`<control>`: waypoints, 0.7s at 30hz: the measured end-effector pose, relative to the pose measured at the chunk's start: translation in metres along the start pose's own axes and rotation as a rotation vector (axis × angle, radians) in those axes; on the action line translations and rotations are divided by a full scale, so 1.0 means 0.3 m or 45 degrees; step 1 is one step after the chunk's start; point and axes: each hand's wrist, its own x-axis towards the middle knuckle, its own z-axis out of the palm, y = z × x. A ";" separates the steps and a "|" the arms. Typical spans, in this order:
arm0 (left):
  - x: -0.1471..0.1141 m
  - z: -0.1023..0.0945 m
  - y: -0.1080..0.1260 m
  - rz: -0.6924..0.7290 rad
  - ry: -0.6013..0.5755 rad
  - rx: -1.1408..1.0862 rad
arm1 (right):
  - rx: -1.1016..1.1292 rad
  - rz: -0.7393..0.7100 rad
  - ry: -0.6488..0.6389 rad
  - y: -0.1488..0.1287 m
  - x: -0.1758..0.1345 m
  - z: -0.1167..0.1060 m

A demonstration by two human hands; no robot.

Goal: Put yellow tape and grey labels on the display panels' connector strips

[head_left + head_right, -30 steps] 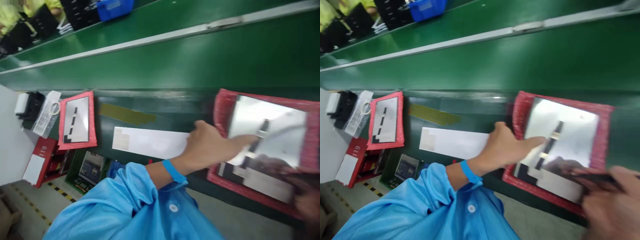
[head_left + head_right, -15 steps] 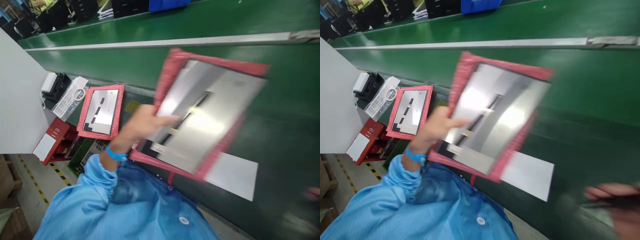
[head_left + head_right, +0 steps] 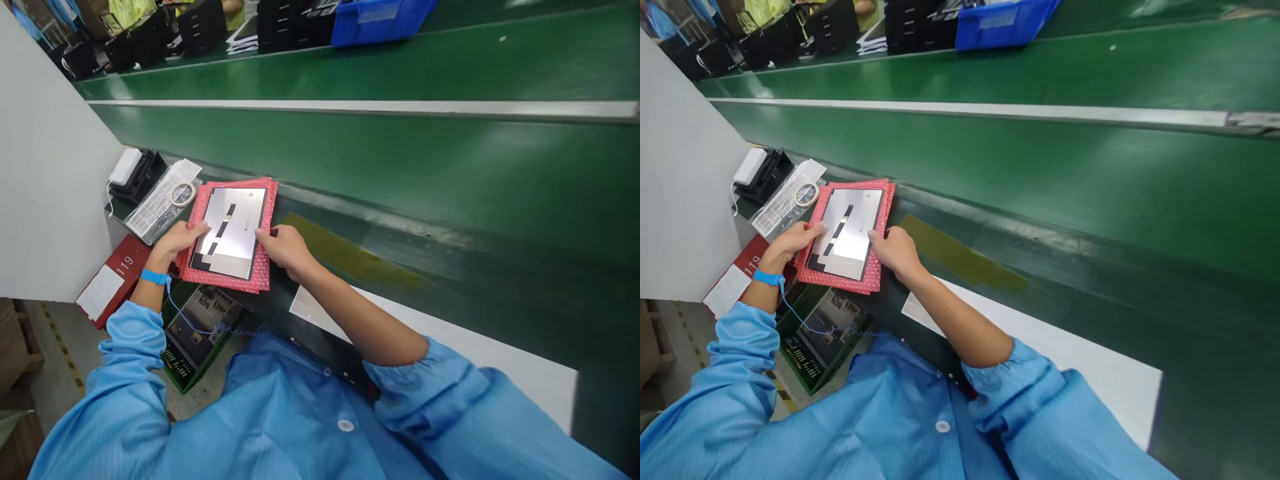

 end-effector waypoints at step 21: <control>0.004 0.032 0.018 -0.548 -0.555 -0.725 | 0.651 0.122 -0.136 0.006 -0.039 0.082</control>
